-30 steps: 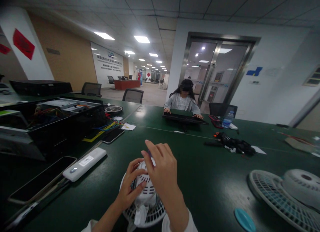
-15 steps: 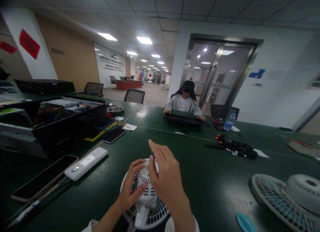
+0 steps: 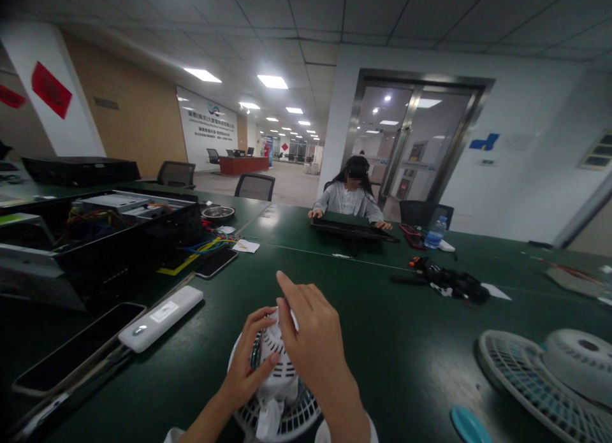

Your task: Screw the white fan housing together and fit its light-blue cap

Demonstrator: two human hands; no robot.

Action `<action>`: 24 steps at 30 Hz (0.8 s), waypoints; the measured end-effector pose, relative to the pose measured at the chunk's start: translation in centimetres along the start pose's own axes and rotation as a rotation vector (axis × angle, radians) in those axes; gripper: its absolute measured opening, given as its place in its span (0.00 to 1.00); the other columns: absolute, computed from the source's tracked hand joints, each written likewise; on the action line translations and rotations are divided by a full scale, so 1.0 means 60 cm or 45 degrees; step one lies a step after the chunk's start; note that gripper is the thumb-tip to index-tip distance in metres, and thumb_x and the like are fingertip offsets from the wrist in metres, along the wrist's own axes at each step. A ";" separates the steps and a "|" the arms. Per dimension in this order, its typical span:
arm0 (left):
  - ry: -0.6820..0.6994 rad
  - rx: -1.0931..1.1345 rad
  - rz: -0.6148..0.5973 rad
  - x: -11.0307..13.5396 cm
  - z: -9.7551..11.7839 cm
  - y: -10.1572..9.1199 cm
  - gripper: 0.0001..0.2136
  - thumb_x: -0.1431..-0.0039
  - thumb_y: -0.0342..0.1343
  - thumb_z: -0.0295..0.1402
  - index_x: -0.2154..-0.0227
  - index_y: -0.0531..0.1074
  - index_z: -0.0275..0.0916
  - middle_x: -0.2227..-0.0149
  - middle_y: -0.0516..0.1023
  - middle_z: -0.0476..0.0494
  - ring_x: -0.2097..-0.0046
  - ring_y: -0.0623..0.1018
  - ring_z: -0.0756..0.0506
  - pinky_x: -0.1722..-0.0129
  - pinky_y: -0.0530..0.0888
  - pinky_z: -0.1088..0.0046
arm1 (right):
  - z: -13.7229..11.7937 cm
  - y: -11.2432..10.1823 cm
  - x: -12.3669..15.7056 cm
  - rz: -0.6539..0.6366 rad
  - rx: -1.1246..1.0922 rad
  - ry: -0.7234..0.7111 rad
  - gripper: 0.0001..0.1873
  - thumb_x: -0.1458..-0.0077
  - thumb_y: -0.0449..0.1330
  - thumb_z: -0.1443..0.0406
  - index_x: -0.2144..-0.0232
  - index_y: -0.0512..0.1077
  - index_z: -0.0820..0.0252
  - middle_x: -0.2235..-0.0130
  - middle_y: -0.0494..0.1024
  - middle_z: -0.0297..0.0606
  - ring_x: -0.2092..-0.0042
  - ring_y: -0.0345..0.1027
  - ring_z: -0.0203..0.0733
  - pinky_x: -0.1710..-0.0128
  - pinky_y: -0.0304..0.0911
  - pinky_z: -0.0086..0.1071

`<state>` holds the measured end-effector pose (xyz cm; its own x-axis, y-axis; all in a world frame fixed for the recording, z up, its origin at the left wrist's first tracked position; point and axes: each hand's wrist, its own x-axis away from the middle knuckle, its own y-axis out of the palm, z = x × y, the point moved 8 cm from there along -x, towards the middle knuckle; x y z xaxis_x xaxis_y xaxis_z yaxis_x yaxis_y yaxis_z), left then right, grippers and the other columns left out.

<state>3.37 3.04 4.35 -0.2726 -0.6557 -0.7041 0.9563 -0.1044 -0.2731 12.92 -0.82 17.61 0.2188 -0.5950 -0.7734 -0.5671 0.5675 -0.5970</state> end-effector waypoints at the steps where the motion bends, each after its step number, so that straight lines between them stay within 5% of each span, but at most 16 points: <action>1: 0.003 -0.002 0.003 0.000 0.000 0.000 0.18 0.43 0.49 0.34 0.50 0.57 0.44 0.46 0.58 0.38 0.45 0.61 0.37 0.48 0.61 0.53 | 0.002 0.000 0.000 0.008 0.046 0.015 0.17 0.42 0.50 0.68 0.50 0.65 0.62 0.67 0.75 0.39 0.66 0.66 0.40 0.68 0.65 0.35; 8: 0.002 0.000 0.008 0.001 0.001 -0.001 0.17 0.44 0.50 0.34 0.51 0.59 0.44 0.47 0.60 0.38 0.45 0.62 0.38 0.48 0.62 0.54 | -0.003 -0.003 -0.001 -0.041 -0.107 0.002 0.23 0.42 0.46 0.71 0.43 0.56 0.60 0.60 0.74 0.40 0.59 0.67 0.37 0.62 0.66 0.33; 15: 0.000 -0.023 0.020 -0.002 0.005 -0.004 0.17 0.44 0.50 0.34 0.51 0.59 0.43 0.47 0.60 0.38 0.46 0.63 0.37 0.49 0.63 0.53 | -0.014 -0.010 -0.002 0.199 0.080 -0.067 0.07 0.43 0.52 0.68 0.64 0.70 0.62 0.72 0.74 0.37 0.71 0.66 0.37 0.71 0.64 0.31; 20: -0.005 -0.025 0.017 -0.002 0.006 -0.004 0.17 0.44 0.50 0.34 0.51 0.59 0.43 0.47 0.61 0.37 0.45 0.63 0.37 0.49 0.62 0.53 | -0.010 0.002 -0.003 0.094 0.004 -0.055 0.20 0.42 0.49 0.70 0.47 0.61 0.63 0.62 0.75 0.41 0.61 0.68 0.39 0.63 0.66 0.34; 24: -0.009 -0.026 0.010 -0.001 0.004 -0.002 0.17 0.44 0.50 0.34 0.51 0.59 0.43 0.47 0.60 0.38 0.45 0.62 0.36 0.48 0.62 0.53 | -0.009 0.003 -0.003 0.102 0.009 -0.056 0.19 0.42 0.49 0.70 0.48 0.62 0.63 0.66 0.75 0.39 0.65 0.67 0.39 0.66 0.66 0.34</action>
<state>3.30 2.90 4.60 -0.2643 -0.6617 -0.7016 0.9560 -0.0840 -0.2809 12.36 -0.94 17.74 0.2076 -0.5222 -0.8271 -0.5782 0.6165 -0.5344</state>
